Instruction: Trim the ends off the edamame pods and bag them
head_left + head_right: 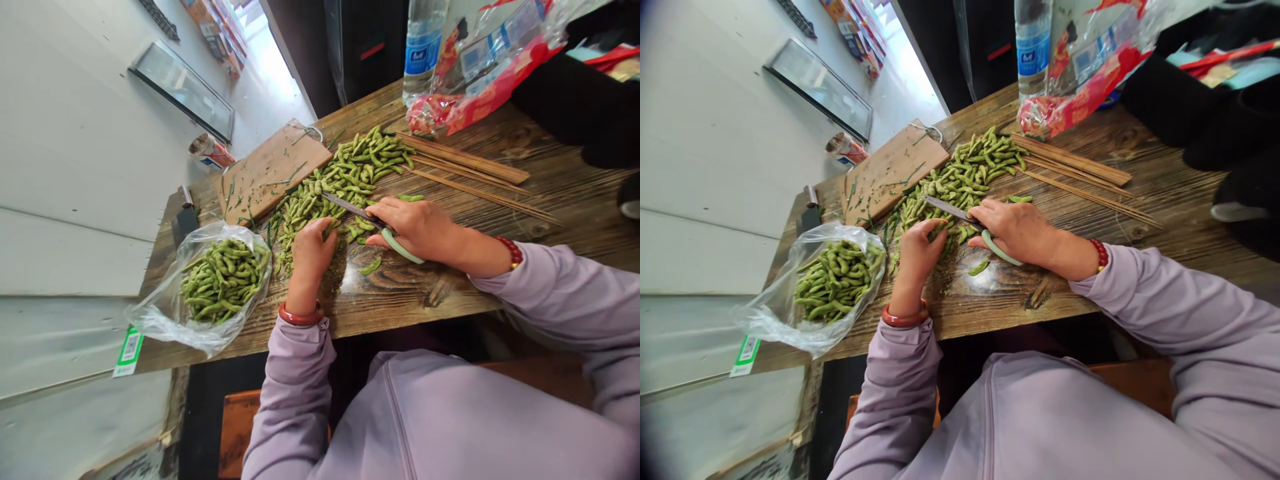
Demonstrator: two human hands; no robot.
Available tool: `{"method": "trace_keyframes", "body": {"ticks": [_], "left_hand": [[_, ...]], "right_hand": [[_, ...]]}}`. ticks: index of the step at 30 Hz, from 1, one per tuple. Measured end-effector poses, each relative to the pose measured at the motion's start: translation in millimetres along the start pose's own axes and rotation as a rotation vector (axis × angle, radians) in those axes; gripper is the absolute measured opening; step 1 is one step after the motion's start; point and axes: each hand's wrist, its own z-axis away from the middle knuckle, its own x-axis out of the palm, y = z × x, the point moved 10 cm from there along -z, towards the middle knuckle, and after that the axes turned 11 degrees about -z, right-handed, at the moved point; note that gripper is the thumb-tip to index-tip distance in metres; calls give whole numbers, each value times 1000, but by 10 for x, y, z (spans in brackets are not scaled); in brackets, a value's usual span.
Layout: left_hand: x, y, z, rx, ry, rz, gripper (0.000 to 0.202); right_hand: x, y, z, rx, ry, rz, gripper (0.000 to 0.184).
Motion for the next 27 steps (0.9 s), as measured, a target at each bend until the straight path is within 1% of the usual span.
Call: {"method": "trace_keyframes", "body": {"ticks": [2, 3, 5, 6, 8, 10, 13, 14, 16, 19, 22, 24, 27], "left_hand": [[100, 58, 8, 27, -87, -161, 14], [123, 64, 13, 26, -110, -217, 14], [99, 58, 13, 14, -102, -237, 11], [60, 50, 10, 6, -72, -186, 9], [-38, 6, 8, -23, 0, 28, 4], [-84, -78, 21, -84, 33, 331, 5], [-6, -147, 70, -193, -23, 734, 18], [23, -135, 87, -211, -43, 818, 21], [54, -83, 111, -213, -63, 906, 23], [50, 9, 124, -170, -58, 909, 22], [36, 68, 130, -139, -58, 871, 20], [29, 78, 133, -143, -63, 829, 18], [14, 63, 132, -157, -65, 750, 14]], "right_hand": [[-2, -11, 1, 0, 0, 3, 40], [-4, -15, 1, 0, 1, 2, 40], [-6, -13, 2, 0, 4, -6, 40], [-4, -9, 2, 0, 4, -11, 40], [4, 4, 4, 1, 1, -22, 41], [6, 17, 4, 3, 4, -36, 43], [9, 17, 2, -5, 4, -62, 47], [14, 12, 1, -9, -1, -67, 49], [28, -1, -2, -18, -16, -69, 50], [40, -21, -3, -25, -30, -62, 51], [49, -46, 3, -35, -44, -50, 42], [56, -60, 9, -40, -53, -33, 36], [66, -57, 13, -33, -63, -11, 35]]}}
